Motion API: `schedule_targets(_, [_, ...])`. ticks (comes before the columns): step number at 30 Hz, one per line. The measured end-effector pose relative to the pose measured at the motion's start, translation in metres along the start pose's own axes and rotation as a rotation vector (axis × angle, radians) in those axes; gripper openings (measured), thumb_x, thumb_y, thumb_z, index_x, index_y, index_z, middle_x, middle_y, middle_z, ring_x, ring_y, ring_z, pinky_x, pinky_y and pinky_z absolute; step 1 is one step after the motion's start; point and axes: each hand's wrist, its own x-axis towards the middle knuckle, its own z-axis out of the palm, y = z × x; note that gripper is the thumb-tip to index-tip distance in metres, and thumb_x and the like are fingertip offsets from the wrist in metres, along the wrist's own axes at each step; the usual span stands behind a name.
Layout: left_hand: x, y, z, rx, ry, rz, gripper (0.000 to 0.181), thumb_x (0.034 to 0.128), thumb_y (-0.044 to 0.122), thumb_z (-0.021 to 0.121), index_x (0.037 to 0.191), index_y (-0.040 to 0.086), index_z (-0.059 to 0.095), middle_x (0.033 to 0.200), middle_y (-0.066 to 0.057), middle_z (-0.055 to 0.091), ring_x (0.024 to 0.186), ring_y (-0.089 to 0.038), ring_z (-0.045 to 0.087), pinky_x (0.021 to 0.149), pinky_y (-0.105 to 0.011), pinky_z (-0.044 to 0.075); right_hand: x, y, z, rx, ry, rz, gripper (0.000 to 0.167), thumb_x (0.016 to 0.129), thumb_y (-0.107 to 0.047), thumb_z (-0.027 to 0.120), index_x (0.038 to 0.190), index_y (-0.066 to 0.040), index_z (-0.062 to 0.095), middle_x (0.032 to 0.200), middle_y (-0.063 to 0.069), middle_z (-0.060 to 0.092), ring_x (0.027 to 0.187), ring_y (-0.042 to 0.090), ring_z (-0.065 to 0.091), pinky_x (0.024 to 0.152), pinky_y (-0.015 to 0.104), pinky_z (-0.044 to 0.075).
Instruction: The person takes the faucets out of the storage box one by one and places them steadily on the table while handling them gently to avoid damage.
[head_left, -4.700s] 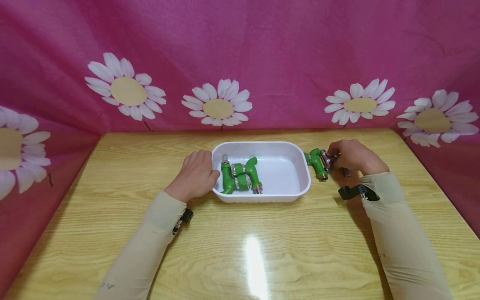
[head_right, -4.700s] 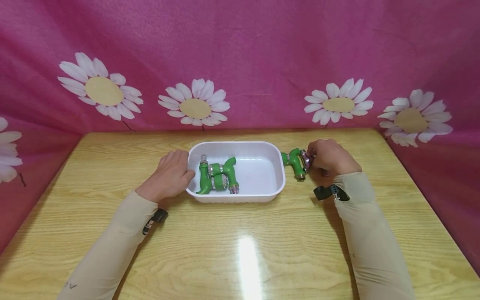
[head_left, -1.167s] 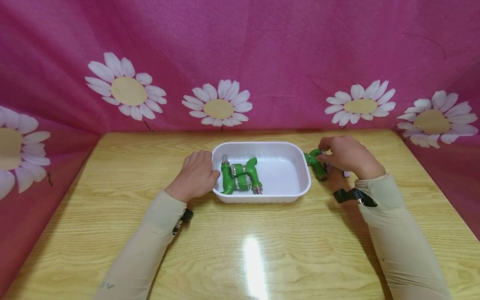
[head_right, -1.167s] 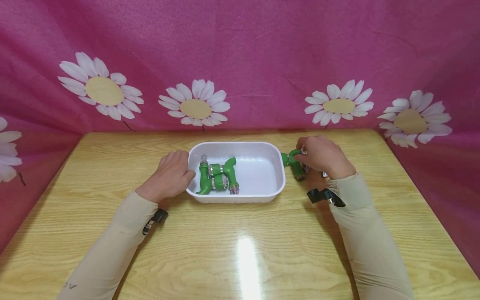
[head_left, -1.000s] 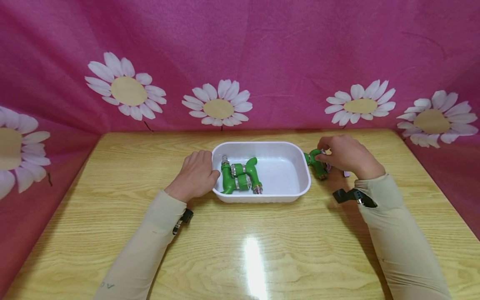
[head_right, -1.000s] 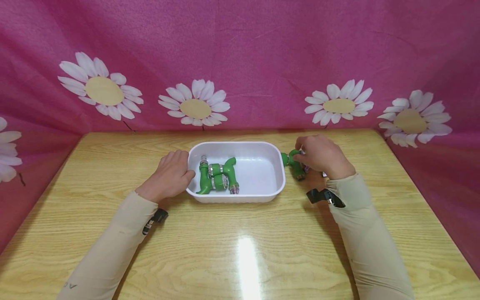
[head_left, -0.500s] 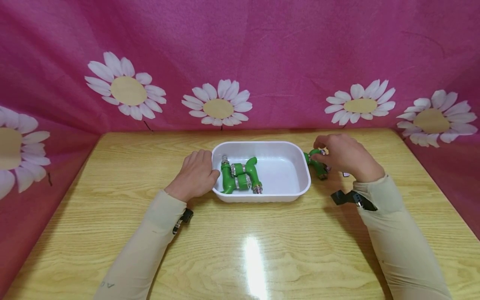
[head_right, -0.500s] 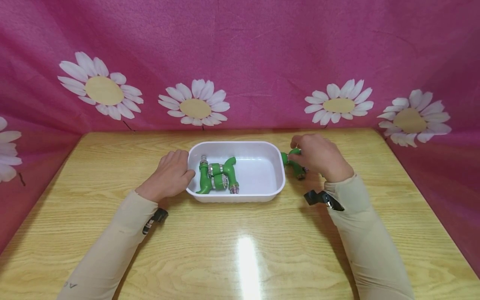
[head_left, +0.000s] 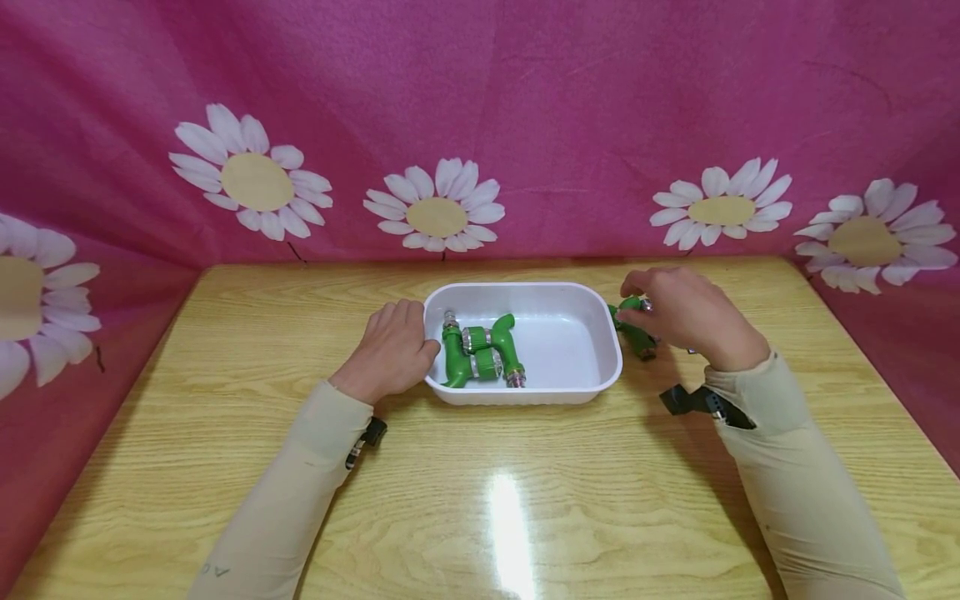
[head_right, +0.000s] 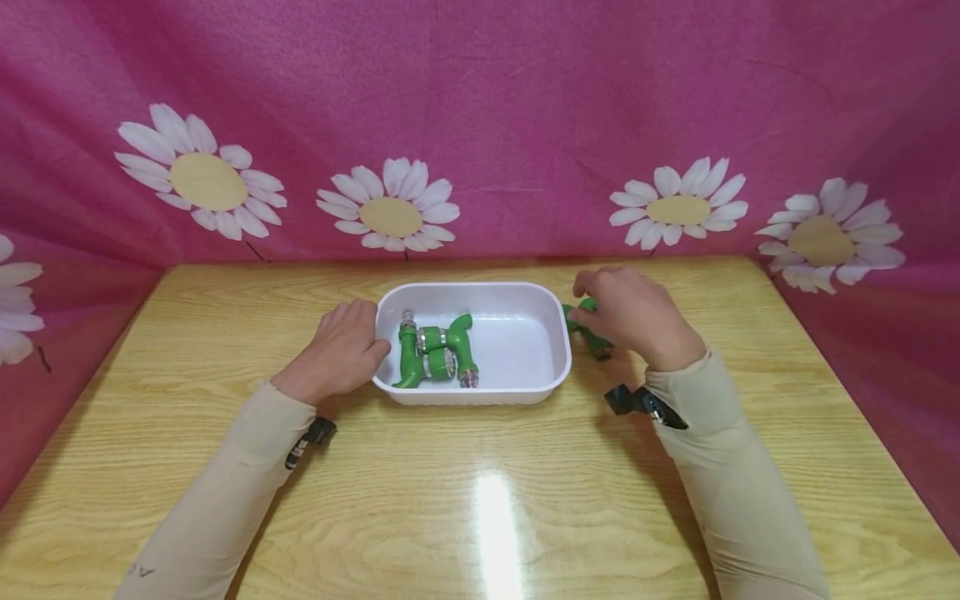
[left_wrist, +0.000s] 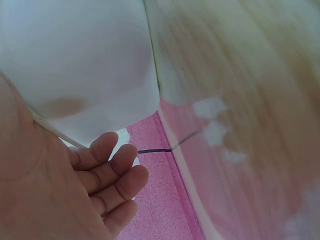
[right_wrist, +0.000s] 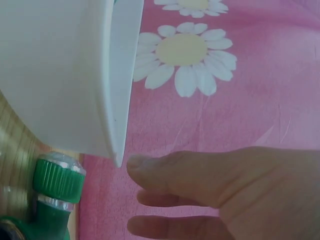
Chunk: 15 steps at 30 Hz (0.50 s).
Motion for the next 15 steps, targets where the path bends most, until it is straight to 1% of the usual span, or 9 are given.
schedule_targets(2, [0.0,0.0,0.0,-0.001,-0.002,-0.001,0.044,0.0957,0.025,0.047,0.123,-0.009,0.049,0.108,-0.017,0.052,0.1,-0.031,0.045,0.091,-0.044,0.039,0.0,-0.002,0.0,-0.002,0.005,-0.008,0.034,0.089,-0.027,0.08,0.115,-0.007,0.073,0.105,0.014,0.077,0.08,0.024,0.067,0.071,0.046,0.055])
schedule_targets(6, [0.0,0.0,0.0,-0.003,-0.005,-0.001,0.044,0.0961,0.025,0.047,0.124,-0.009,0.048,0.108,-0.017,0.052,0.1,-0.031,0.044,0.091,-0.043,0.038,-0.001,-0.006,0.001,-0.011,0.017,-0.021,0.035,0.088,-0.027,0.081,0.115,-0.006,0.073,0.105,0.014,0.078,0.079,0.024,0.066,0.072,0.047,0.056])
schedule_targets(12, [0.0,0.0,0.0,-0.005,-0.001,0.002,0.044,0.0961,0.025,0.047,0.124,-0.009,0.048,0.108,-0.017,0.052,0.099,-0.03,0.044,0.091,-0.043,0.038,-0.003,-0.011,0.0,-0.025,0.024,-0.034,0.034,0.089,-0.026,0.08,0.116,-0.007,0.073,0.107,0.013,0.077,0.08,0.024,0.066,0.073,0.048,0.055])
schedule_targets(15, [0.0,0.0,0.001,-0.003,0.0,0.003,0.044,0.096,0.025,0.047,0.123,-0.009,0.048,0.107,-0.017,0.052,0.099,-0.03,0.044,0.09,-0.043,0.038,-0.004,-0.014,0.0,-0.028,0.046,-0.062,0.032,0.089,-0.025,0.08,0.114,-0.007,0.073,0.105,0.013,0.077,0.08,0.024,0.066,0.073,0.048,0.055])
